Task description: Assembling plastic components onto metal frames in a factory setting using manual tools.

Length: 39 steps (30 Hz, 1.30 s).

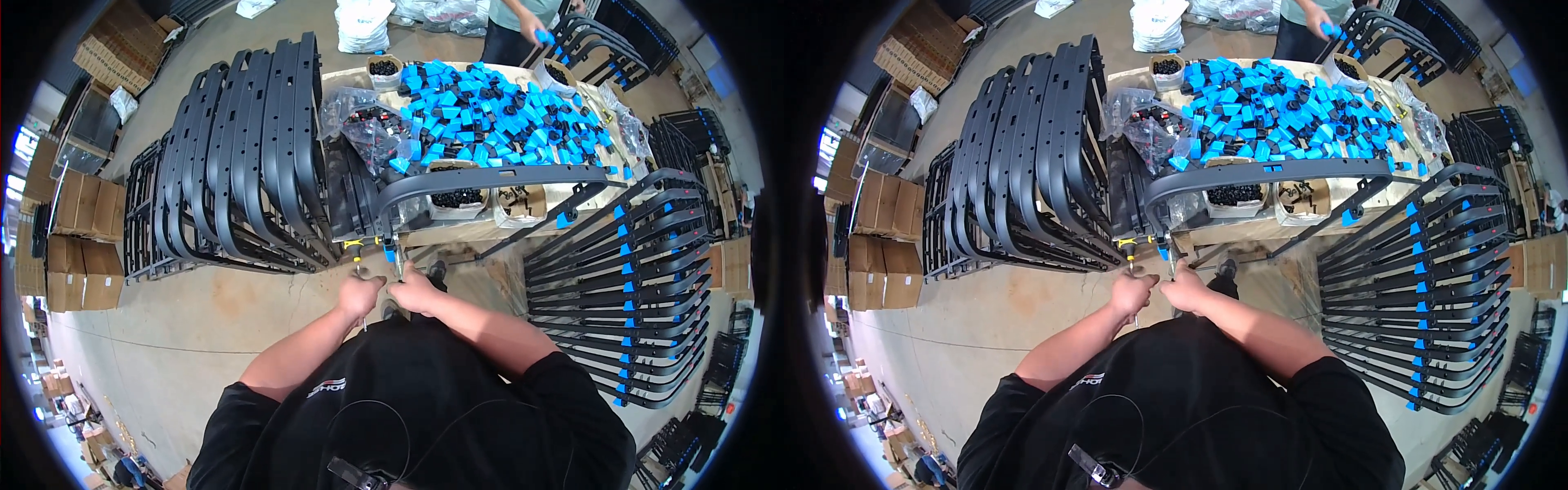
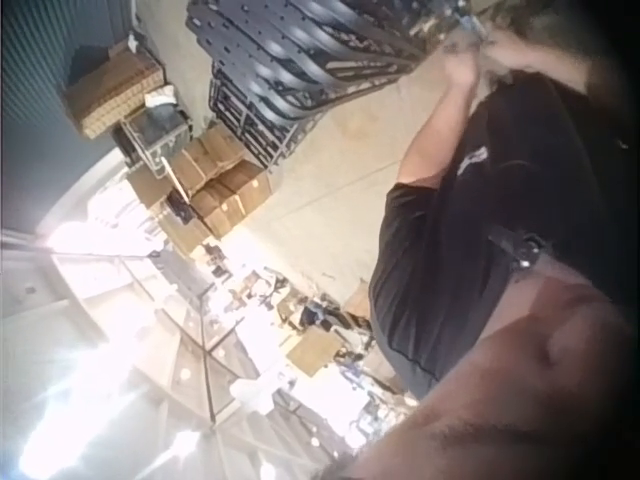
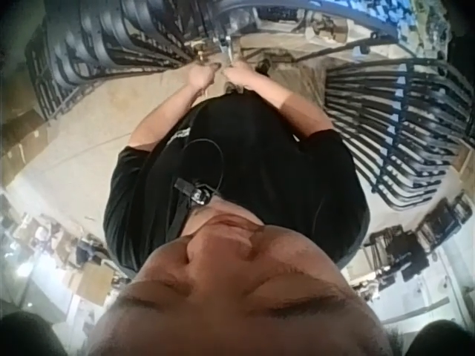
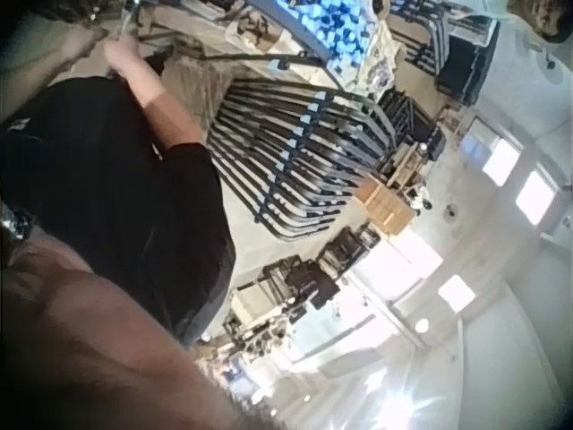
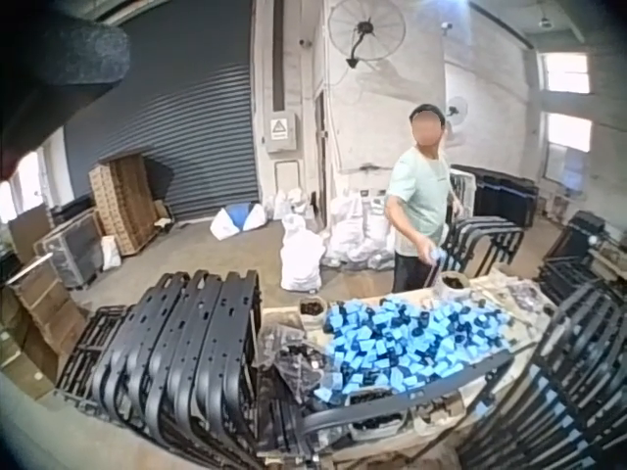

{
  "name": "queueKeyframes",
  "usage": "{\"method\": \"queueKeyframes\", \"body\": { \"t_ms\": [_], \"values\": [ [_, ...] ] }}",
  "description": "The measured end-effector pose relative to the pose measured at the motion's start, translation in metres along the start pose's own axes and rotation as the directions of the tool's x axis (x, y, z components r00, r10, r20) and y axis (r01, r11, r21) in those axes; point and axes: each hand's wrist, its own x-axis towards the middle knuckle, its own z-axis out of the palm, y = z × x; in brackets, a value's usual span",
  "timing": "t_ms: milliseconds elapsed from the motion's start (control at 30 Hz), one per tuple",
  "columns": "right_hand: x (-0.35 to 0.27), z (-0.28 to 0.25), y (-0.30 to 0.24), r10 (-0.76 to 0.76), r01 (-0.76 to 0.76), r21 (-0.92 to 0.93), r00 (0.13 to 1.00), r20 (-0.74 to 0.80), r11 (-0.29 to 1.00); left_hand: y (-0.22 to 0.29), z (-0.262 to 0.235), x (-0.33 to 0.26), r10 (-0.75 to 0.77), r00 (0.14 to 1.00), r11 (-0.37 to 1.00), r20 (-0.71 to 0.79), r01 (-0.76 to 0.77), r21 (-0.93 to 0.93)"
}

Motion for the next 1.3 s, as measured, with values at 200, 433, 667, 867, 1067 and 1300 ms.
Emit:
{"method": "queueKeyframes", "body": {
  "t_ms": [200, 433, 667, 867, 1067, 1300],
  "values": [
    [-0.008, -0.001, -0.013, 0.075, -0.075, -0.005, 0.996, -0.039, 0.997, 0.016, 0.008, -0.013, 0.292, 0.949, 0.955, -0.116, -0.283, 0.091],
    [-0.006, 0.0, -0.016, 0.078, -0.077, -0.008, 0.996, 0.031, 0.997, -0.029, 0.044, 0.054, 0.418, 0.86, 0.903, -0.293, -0.429, 0.031],
    [0.002, 0.003, 0.002, 0.122, -0.084, 0.423, 0.991, -0.063, 0.902, -0.008, 0.027, 0.035, 0.323, 0.938, 0.929, -0.123, -0.339, -0.148],
    [-0.005, -0.017, 0.025, 0.17, 0.032, 0.702, 0.961, -0.216, 0.712, 0.031, 0.012, 0.032, 0.091, 0.995, 0.833, -0.048, -0.103, -0.543],
    [-0.046, -0.056, 0.075, 0.195, 0.081, 0.738, 0.94, -0.279, 0.669, 0.012, -0.005, 0.044, -0.105, 0.994, 0.811, -0.014, 0.078, -0.58],
    [-0.088, -0.105, 0.117, 0.09, 0.121, 0.461, 0.908, -0.41, 0.879, -0.032, 0.013, -0.019, 0.58, 0.804, 0.802, -0.129, -0.592, -0.082]
  ]
}}
